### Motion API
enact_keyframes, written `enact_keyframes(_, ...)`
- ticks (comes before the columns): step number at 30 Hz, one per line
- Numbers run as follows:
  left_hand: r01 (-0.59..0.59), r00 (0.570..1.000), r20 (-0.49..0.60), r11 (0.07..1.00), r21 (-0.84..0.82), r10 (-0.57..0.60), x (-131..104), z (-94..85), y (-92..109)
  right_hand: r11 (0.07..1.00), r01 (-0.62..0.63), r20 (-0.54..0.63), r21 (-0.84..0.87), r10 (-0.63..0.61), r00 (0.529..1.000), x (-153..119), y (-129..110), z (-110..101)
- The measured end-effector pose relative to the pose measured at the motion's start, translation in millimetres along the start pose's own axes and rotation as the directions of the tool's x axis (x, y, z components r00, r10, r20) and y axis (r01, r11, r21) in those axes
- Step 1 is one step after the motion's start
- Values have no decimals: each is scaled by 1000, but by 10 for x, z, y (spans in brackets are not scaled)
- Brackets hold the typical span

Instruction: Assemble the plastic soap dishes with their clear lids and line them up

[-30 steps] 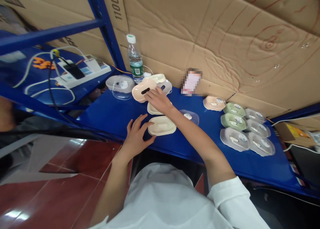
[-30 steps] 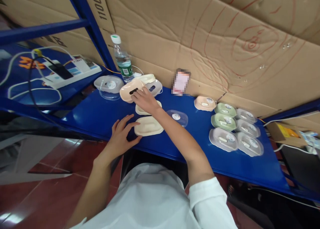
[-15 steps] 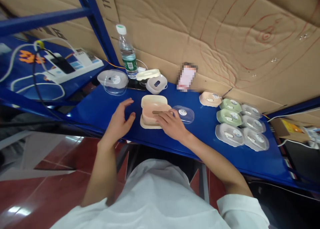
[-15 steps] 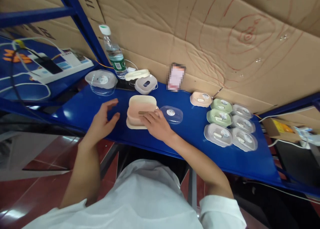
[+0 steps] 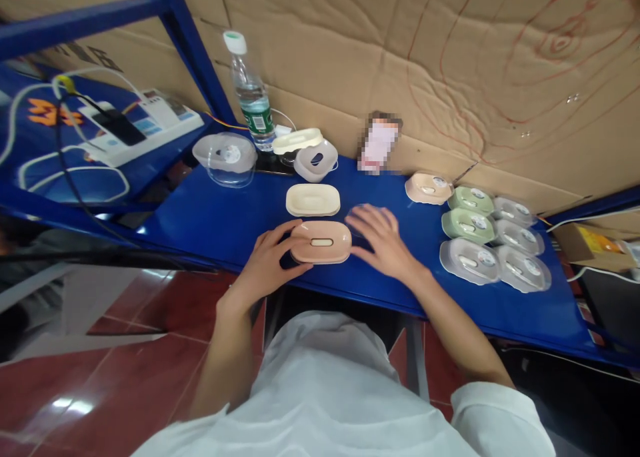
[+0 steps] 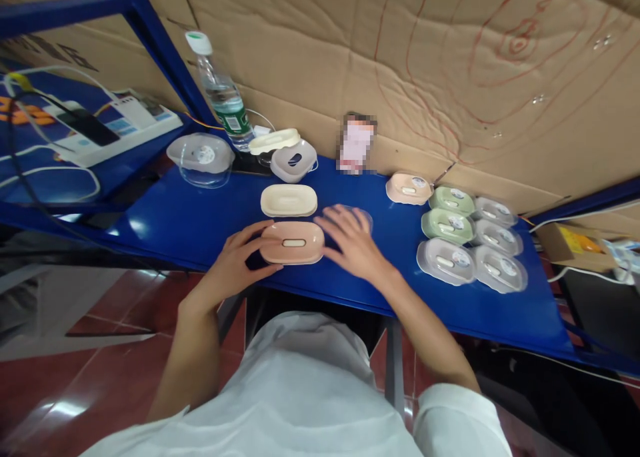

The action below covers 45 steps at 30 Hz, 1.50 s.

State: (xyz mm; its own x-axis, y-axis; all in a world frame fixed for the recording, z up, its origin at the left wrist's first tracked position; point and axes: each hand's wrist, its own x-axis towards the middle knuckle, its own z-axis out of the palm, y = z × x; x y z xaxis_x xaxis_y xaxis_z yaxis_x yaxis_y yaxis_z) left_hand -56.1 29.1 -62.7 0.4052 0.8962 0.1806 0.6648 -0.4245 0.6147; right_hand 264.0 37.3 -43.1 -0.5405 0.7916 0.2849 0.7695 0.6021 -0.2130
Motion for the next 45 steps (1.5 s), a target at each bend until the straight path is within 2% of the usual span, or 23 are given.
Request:
enact_keyframes(2,-5,1000,4,1000,-15,5,5,7,-5,982,-189,5,-4,189,982,-124,271,-79)
enact_keyframes(4,-16,1000,16,1000,-26,16,16,32,1,959,-278,17,58,277,961,-222,424,-117)
enact_keyframes(6,-13,1000,25,999,-38,14,40,82,29,941,-298,-37,158,307,951,-265,413,-128)
enact_keyframes(9,3,1000,15,998,-64,-2,89,177,107,926,-265,-179,270,318,931,-249,163,-108)
enact_keyframes(12,12,1000,10,997,-74,-12,124,250,172,939,-191,-220,286,259,941,-228,-118,-47)
enact_keyframes(14,12,1000,21,997,-77,-10,131,275,187,960,-116,-174,255,164,971,-237,-231,2)
enact_keyframes(17,-5,999,32,996,-85,8,127,285,177,988,-16,-78,155,29,997,-259,-298,50)
enact_keyframes(23,-22,999,24,997,-69,24,120,269,182,991,92,-11,-102,-93,996,-270,-369,33)
enact_keyframes(32,-39,999,1,992,-122,40,114,269,186,977,156,-21,-147,-161,987,-331,-313,119)
enact_keyframes(37,-76,997,-3,993,-93,76,86,292,167,958,191,-60,-213,-208,976,-448,-308,203)
enact_keyframes(40,-96,995,9,993,-68,97,78,313,184,963,168,-70,-210,-186,980,-542,-349,229)
enact_keyframes(45,-125,992,3,989,-83,126,68,357,229,978,121,-20,-169,-126,992,-613,-408,213)
